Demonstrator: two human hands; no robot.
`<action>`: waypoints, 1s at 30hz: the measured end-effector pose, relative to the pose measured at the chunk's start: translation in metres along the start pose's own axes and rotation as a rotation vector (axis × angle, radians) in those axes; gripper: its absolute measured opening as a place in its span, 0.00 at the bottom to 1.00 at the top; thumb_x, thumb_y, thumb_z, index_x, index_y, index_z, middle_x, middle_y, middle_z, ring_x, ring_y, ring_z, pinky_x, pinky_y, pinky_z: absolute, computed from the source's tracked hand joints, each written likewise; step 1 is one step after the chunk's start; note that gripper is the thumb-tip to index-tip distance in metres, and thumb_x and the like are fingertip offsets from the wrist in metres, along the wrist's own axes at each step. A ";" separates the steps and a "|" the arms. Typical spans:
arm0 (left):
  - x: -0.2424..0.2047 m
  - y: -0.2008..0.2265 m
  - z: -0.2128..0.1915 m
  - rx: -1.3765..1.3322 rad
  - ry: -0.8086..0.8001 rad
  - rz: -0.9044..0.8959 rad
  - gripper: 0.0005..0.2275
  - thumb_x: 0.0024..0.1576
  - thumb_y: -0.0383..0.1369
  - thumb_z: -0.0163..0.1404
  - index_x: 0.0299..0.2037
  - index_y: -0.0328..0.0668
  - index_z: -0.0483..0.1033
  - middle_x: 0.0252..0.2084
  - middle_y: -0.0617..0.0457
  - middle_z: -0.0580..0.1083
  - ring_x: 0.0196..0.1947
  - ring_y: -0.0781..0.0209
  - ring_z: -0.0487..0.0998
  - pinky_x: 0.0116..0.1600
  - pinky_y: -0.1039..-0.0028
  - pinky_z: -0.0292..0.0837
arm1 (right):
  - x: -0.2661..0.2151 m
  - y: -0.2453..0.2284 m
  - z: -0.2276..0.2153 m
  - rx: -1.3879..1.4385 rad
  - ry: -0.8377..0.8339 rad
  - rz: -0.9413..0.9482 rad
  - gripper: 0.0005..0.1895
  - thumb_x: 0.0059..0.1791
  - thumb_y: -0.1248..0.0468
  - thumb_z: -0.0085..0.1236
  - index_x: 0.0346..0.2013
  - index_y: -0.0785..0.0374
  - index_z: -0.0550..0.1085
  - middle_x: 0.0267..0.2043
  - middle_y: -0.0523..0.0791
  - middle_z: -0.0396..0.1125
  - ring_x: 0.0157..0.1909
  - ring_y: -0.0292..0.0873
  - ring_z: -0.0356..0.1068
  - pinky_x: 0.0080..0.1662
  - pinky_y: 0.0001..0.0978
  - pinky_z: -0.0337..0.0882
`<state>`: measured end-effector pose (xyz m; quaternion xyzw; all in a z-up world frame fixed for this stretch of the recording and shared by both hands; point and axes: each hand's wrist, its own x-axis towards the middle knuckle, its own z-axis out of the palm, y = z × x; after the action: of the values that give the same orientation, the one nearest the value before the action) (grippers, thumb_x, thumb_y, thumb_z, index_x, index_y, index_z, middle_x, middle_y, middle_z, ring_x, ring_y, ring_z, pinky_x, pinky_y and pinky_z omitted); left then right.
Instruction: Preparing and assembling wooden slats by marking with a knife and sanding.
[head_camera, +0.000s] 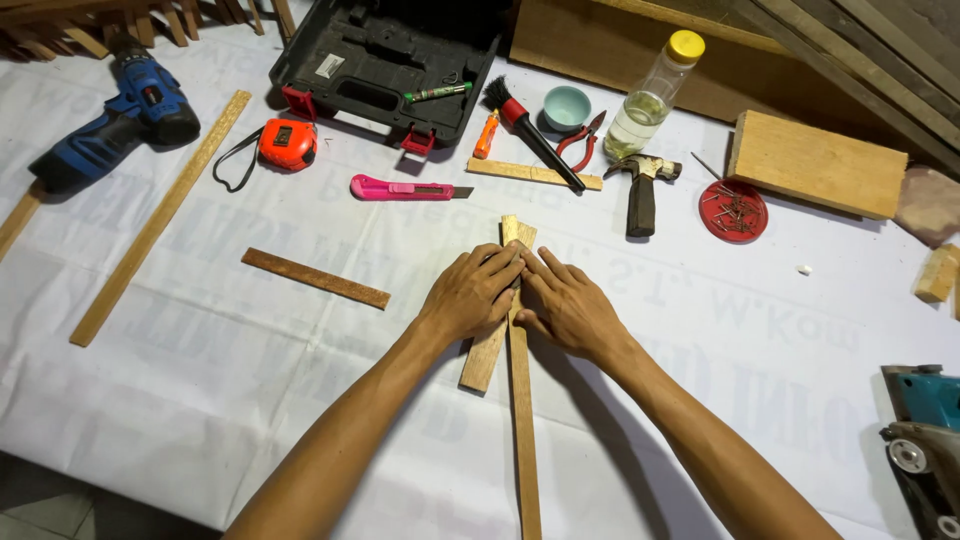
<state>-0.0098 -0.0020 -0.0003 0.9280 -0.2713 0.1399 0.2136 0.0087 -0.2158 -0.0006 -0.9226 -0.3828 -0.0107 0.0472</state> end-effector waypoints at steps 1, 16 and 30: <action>-0.008 0.008 -0.001 0.005 0.006 -0.002 0.20 0.54 0.33 0.53 0.57 0.37 0.75 0.65 0.53 0.69 0.62 0.55 0.68 0.62 0.63 0.70 | -0.009 -0.006 0.000 -0.004 0.004 -0.006 0.38 0.54 0.38 0.39 0.65 0.66 0.62 0.76 0.52 0.47 0.76 0.54 0.45 0.68 0.48 0.55; -0.140 0.149 -0.019 0.064 0.037 0.067 0.23 0.53 0.34 0.54 0.59 0.33 0.72 0.64 0.49 0.69 0.61 0.54 0.68 0.62 0.64 0.68 | -0.165 -0.096 -0.008 0.008 -0.053 -0.153 0.40 0.52 0.39 0.43 0.66 0.69 0.60 0.74 0.56 0.47 0.75 0.58 0.45 0.68 0.49 0.56; -0.109 0.114 -0.011 0.132 0.049 0.069 0.22 0.52 0.33 0.55 0.57 0.35 0.73 0.63 0.50 0.70 0.60 0.54 0.68 0.61 0.64 0.69 | -0.125 -0.077 -0.009 -0.090 0.023 -0.154 0.39 0.54 0.39 0.39 0.66 0.68 0.61 0.73 0.54 0.49 0.75 0.56 0.46 0.66 0.48 0.56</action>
<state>-0.1641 -0.0350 0.0051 0.9265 -0.2880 0.1871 0.1538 -0.1341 -0.2508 0.0079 -0.8914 -0.4513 -0.0418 0.0091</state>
